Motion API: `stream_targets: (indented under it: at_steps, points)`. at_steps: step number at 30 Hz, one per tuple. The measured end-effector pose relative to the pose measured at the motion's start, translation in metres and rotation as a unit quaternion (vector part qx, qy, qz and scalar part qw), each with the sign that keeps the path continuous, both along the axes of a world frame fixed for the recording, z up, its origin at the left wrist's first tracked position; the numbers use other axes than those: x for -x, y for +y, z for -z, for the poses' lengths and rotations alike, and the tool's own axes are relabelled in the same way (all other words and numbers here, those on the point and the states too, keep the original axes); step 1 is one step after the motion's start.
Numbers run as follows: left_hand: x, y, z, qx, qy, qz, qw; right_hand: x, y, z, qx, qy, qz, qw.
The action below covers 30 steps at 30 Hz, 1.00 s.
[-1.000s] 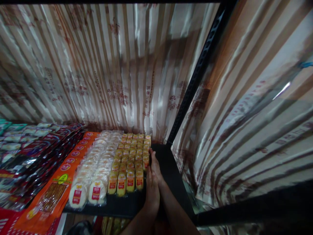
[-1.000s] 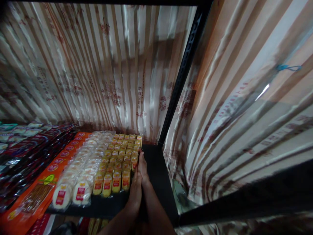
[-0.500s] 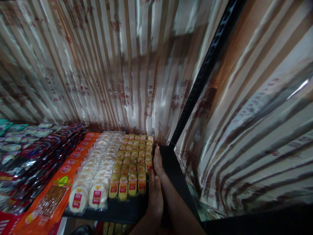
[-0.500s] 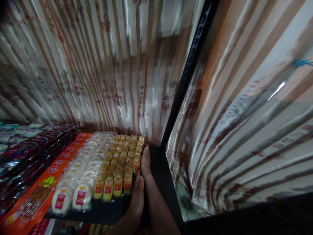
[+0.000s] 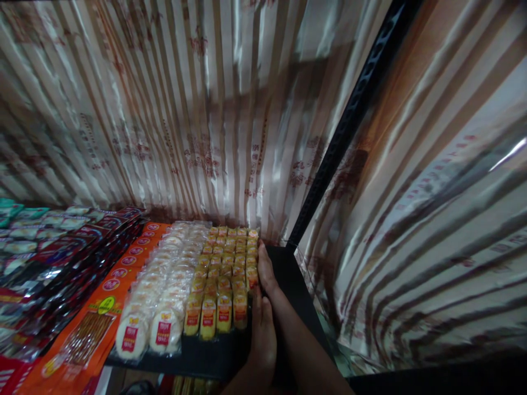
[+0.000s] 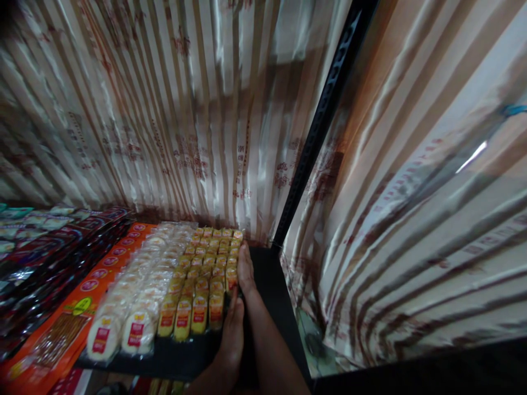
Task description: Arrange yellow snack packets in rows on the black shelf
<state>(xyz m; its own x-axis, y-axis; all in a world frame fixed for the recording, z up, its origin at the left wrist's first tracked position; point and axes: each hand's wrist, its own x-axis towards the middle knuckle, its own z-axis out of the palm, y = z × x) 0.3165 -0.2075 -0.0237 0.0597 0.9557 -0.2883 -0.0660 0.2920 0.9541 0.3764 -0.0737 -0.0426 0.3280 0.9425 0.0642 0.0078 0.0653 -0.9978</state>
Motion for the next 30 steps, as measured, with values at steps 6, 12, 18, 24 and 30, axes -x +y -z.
stream_targets:
  at_steps: [6, 12, 18, 24, 30]
  points:
    - [0.000, 0.001, -0.001, 0.018, 0.011, 0.015, 1.000, -0.004, 0.009, -0.005, -0.009, 0.039, -0.032, 0.999]
    - [0.000, 0.001, -0.003, 0.025, 0.014, 0.011, 1.000, -0.004, 0.008, -0.005, -0.001, 0.087, -0.028, 0.996]
    - [0.001, 0.001, -0.006, 0.014, 0.035, -0.003, 0.999, -0.007, -0.014, -0.007, -0.012, 0.121, 0.140, 0.983]
    - [0.004, -0.021, -0.014, -0.015, 0.028, -0.011, 0.999, -0.002, -0.097, -0.024, -0.030, 0.150, 0.189, 0.970]
    - [0.042, -0.092, -0.006, -0.095, 0.086, 0.034, 0.991, 0.036, -0.214, -0.012, 0.042, 0.080, 0.161, 0.983]
